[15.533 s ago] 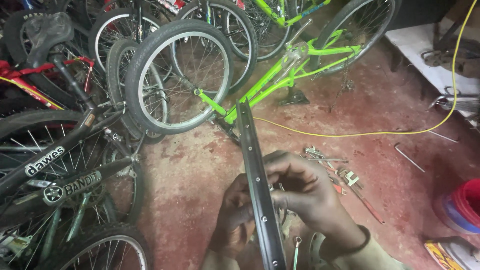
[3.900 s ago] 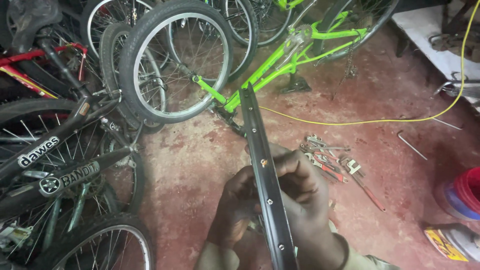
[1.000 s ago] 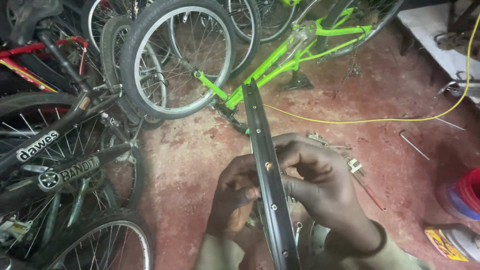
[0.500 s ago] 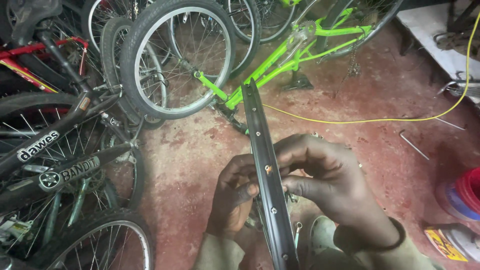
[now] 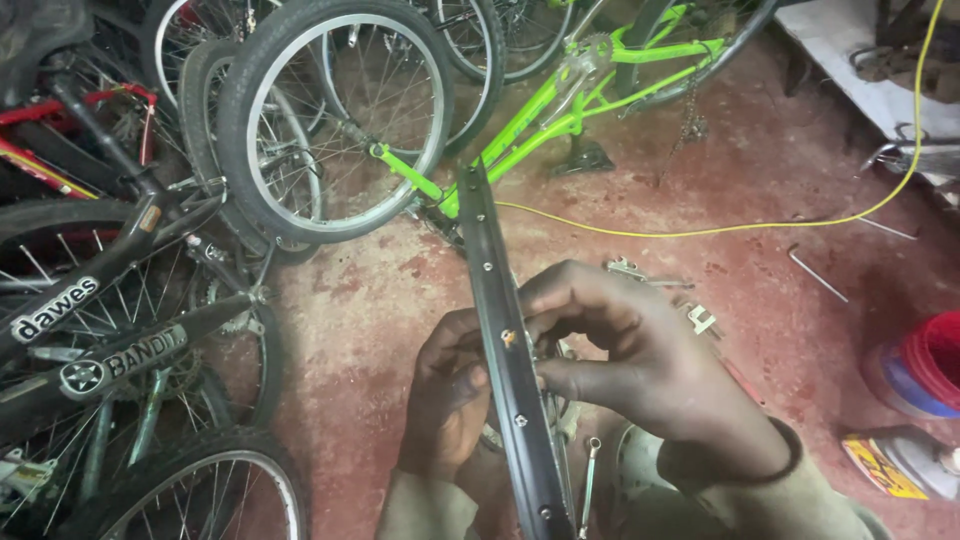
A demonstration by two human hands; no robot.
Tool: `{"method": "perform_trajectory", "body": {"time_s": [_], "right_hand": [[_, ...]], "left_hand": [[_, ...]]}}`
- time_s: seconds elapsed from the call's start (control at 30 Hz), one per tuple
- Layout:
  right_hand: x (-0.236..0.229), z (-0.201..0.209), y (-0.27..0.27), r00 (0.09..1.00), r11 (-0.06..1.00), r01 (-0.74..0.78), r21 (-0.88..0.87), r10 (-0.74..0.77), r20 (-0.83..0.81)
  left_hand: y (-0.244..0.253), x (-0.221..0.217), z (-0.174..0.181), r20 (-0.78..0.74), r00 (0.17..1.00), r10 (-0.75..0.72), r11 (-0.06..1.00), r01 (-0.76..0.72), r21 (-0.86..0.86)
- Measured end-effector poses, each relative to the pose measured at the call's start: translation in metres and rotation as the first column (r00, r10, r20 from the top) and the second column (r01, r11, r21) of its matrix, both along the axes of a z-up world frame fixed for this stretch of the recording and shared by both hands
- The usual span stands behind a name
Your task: Inserting and seating spoke nipples into a bicycle rim using a small tool.
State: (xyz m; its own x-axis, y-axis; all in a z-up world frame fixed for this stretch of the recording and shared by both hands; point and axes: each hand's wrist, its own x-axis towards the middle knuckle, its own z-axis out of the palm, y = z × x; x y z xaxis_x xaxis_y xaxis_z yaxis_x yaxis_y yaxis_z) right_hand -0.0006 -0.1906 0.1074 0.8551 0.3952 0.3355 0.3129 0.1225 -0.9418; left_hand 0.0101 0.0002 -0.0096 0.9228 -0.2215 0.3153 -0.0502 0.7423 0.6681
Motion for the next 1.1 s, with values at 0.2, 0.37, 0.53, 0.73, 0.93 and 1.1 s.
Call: {"method": "perform_trajectory", "body": {"time_s": [0.2, 0.37, 0.53, 0.73, 0.93, 1.1], "right_hand": [[-0.001, 0.015, 0.000, 0.995, 0.994, 0.003, -0.108, 0.008, 0.101], [0.001, -0.011, 0.007, 0.958, 0.984, 0.167, -0.059, -0.147, 0.247], [-0.005, -0.012, 0.029, 0.783, 0.883, 0.466, -0.052, -0.385, 0.488], [-0.008, -0.014, 0.042, 0.599, 0.749, 0.662, -0.025, -0.509, 0.618], [0.004, -0.036, 0.024, 0.915, 0.925, 0.373, 0.069, -0.379, 0.137], [0.002, -0.021, 0.020, 0.966, 0.971, 0.230, 0.062, -0.235, 0.104]], "left_hand": [[-0.003, 0.002, -0.002, -0.041, 0.999, 0.032, 0.999, -0.031, 0.027], [-0.007, 0.004, -0.004, -0.020, 0.999, 0.049, 0.998, -0.048, 0.028], [-0.010, -0.001, 0.005, -0.081, 0.992, 0.094, 0.994, -0.089, 0.068], [-0.007, -0.004, 0.008, -0.268, 0.962, 0.049, 0.989, -0.009, 0.148], [-0.002, -0.001, 0.012, -0.014, 1.000, 0.013, 0.992, -0.011, 0.129], [-0.002, 0.001, -0.001, -0.074, 0.997, 0.023, 0.981, -0.008, 0.196]]}}
